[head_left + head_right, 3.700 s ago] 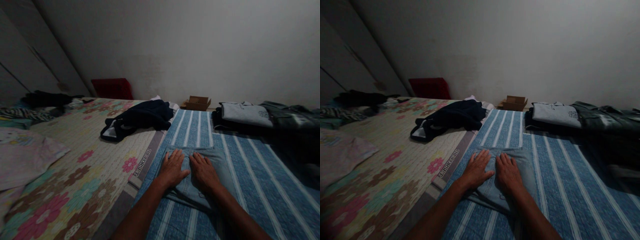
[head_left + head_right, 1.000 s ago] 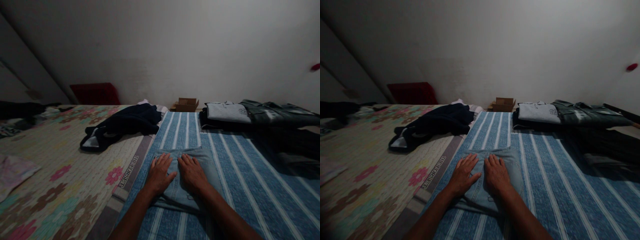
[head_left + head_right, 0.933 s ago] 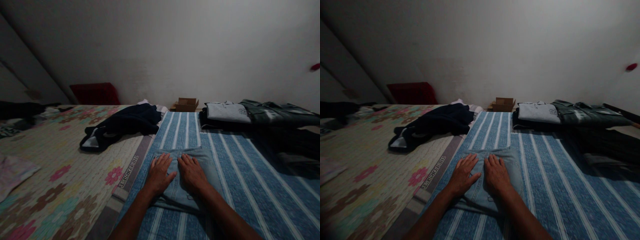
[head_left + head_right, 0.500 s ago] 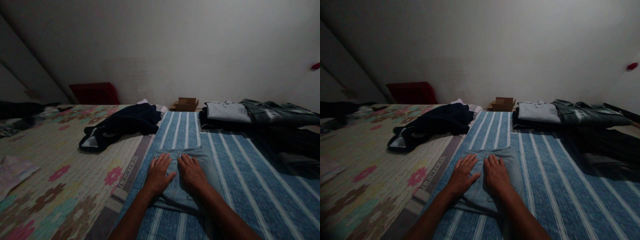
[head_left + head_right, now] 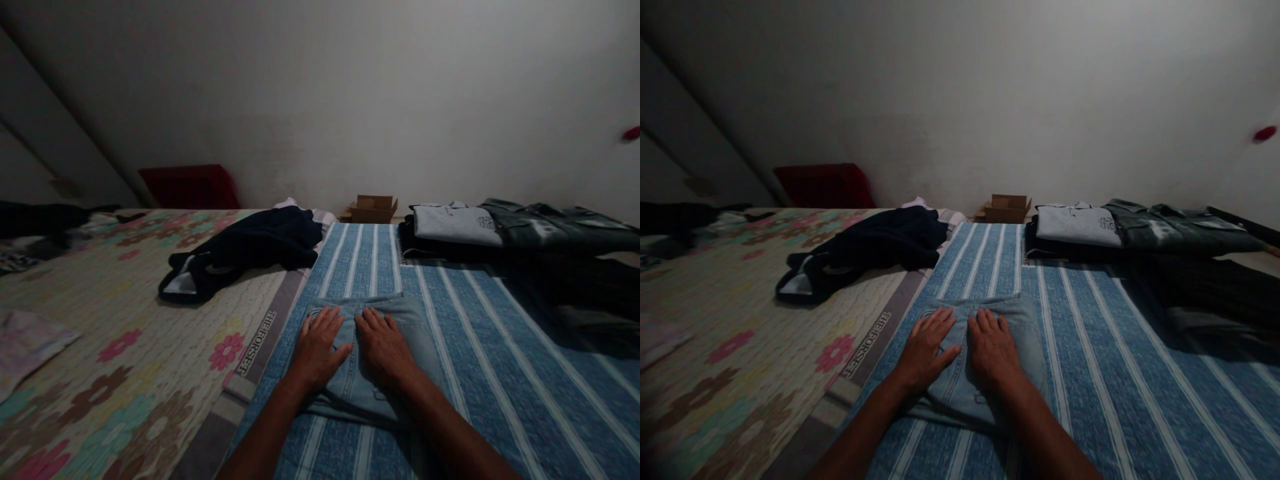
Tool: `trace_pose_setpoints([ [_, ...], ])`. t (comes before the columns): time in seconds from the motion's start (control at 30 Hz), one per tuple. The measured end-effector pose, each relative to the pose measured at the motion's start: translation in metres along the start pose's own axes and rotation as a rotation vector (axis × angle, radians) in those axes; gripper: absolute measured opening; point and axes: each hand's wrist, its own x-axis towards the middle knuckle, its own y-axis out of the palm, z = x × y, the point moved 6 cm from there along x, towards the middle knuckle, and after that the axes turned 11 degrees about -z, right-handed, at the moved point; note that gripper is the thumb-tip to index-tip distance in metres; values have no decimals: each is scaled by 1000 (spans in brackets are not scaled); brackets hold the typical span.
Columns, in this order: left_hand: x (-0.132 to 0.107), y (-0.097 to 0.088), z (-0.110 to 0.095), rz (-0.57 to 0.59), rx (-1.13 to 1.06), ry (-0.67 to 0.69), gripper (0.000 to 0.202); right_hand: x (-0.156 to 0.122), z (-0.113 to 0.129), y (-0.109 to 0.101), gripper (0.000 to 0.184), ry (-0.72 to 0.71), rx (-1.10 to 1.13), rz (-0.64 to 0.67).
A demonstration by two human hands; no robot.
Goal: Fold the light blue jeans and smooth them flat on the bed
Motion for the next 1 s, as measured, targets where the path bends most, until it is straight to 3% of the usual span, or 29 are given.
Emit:
trace_pose_setpoints([
  [1.0,0,-3,-2,-11,-15,0,53,-1,0,1,48,6,-4,19],
])
